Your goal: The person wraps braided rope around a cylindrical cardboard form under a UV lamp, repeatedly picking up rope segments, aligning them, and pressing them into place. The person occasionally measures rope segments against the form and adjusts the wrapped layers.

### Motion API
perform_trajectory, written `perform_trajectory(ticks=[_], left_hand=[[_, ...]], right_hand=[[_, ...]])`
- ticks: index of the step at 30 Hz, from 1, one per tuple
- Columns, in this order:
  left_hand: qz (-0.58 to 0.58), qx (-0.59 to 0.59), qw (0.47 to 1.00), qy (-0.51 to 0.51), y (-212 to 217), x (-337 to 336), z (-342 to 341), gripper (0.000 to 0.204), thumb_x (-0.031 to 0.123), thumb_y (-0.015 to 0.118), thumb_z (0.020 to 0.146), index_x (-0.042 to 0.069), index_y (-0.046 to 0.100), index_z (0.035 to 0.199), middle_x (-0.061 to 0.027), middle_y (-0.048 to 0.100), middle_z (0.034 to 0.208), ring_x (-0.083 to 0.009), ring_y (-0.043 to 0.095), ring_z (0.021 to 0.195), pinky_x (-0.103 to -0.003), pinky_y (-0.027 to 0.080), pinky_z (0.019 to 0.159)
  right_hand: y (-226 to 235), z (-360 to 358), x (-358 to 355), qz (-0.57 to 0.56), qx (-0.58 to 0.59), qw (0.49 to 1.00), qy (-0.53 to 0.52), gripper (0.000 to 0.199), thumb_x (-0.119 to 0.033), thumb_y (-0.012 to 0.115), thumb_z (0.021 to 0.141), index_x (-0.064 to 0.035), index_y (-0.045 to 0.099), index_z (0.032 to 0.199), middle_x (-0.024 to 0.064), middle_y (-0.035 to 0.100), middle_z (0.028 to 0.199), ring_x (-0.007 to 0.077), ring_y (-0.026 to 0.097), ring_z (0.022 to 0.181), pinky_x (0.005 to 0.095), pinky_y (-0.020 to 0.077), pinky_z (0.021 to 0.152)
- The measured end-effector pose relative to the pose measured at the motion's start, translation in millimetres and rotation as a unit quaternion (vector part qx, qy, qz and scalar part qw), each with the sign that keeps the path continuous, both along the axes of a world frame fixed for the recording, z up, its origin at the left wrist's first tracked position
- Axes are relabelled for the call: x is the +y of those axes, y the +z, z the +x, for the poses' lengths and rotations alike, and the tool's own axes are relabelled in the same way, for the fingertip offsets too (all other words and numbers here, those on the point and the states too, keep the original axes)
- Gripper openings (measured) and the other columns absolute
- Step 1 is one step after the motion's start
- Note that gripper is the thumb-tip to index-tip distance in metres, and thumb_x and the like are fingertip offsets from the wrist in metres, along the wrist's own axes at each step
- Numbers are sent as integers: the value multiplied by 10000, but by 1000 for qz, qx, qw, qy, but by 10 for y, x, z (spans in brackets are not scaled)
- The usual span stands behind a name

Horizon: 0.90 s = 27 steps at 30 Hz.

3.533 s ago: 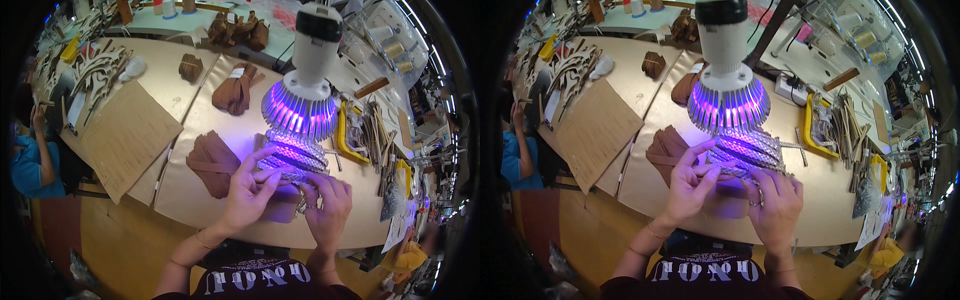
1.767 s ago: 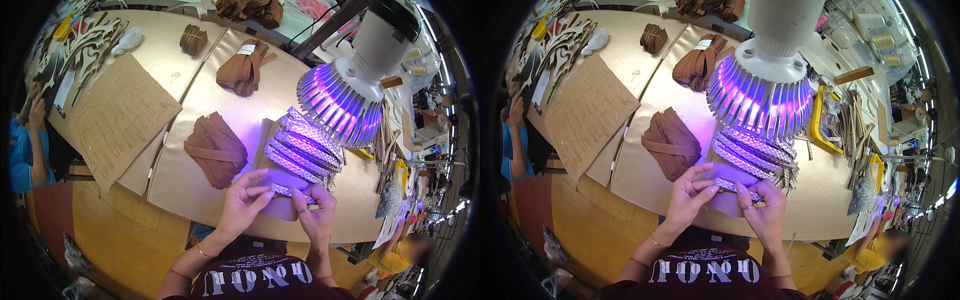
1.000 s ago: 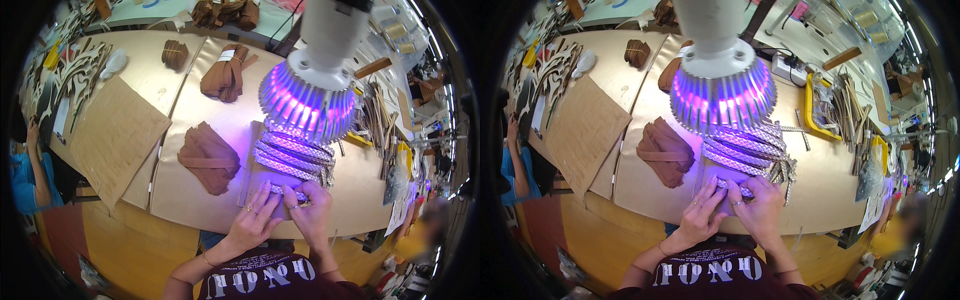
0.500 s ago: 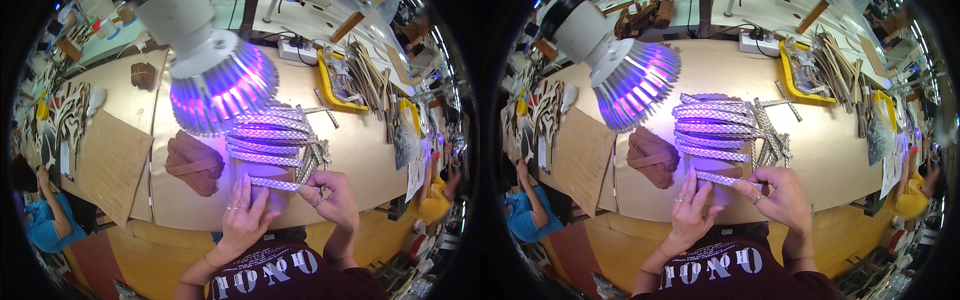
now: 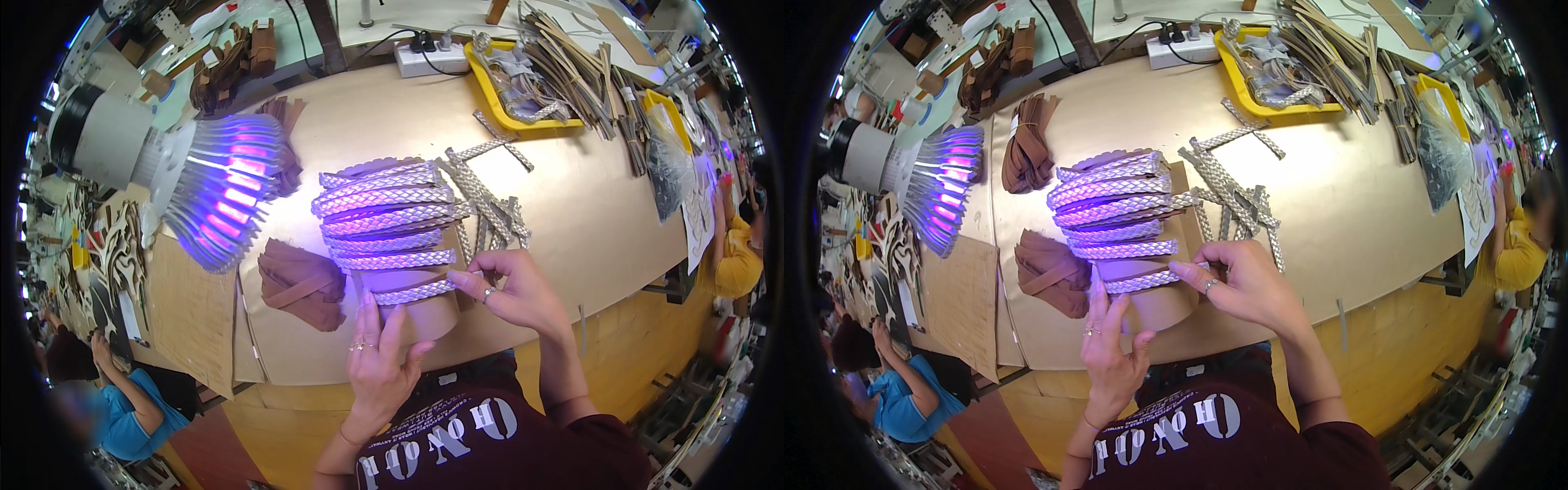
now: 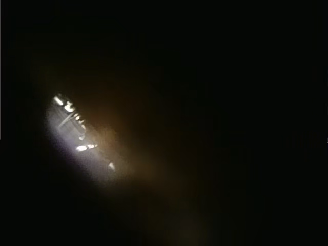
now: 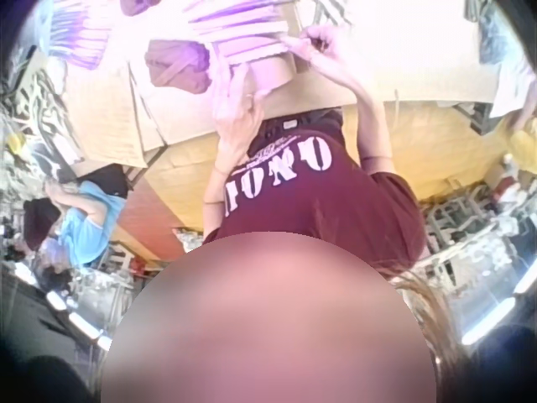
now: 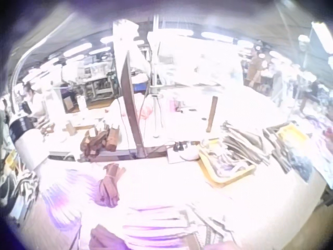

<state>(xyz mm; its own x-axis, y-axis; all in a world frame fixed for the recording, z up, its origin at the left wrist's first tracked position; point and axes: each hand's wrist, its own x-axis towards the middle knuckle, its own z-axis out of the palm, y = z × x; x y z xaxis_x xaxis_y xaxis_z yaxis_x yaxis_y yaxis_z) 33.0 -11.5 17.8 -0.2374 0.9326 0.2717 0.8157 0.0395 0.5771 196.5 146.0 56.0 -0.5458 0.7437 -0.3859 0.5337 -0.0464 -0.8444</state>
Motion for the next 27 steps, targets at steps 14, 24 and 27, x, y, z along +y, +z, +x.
perform_trajectory(ticks=[14,24,27], left_hand=[[-8,-20,1000,8,22,-9,-4,567,379,693,868,36,543,1295,-304,438,1405,-481,500,1224,-494,452,982],[38,50,998,20,125,-133,38,569,366,679,885,27,534,1319,-348,293,1477,-513,312,1363,-575,282,1100],[17,3,1000,-13,46,-93,92,603,394,691,870,24,535,1320,-348,302,1472,-514,322,1357,-567,292,1100]], right_hand=[[-378,-70,-88,36,15,999,-10,448,-436,688,871,-7,685,744,100,524,523,202,489,462,360,381,479],[9,-317,-292,73,57,996,-10,310,-274,698,881,-16,682,710,21,522,542,62,414,497,270,335,462],[11,-397,-314,50,28,998,-21,302,-260,719,868,-8,666,710,4,508,543,54,408,504,264,331,457]])
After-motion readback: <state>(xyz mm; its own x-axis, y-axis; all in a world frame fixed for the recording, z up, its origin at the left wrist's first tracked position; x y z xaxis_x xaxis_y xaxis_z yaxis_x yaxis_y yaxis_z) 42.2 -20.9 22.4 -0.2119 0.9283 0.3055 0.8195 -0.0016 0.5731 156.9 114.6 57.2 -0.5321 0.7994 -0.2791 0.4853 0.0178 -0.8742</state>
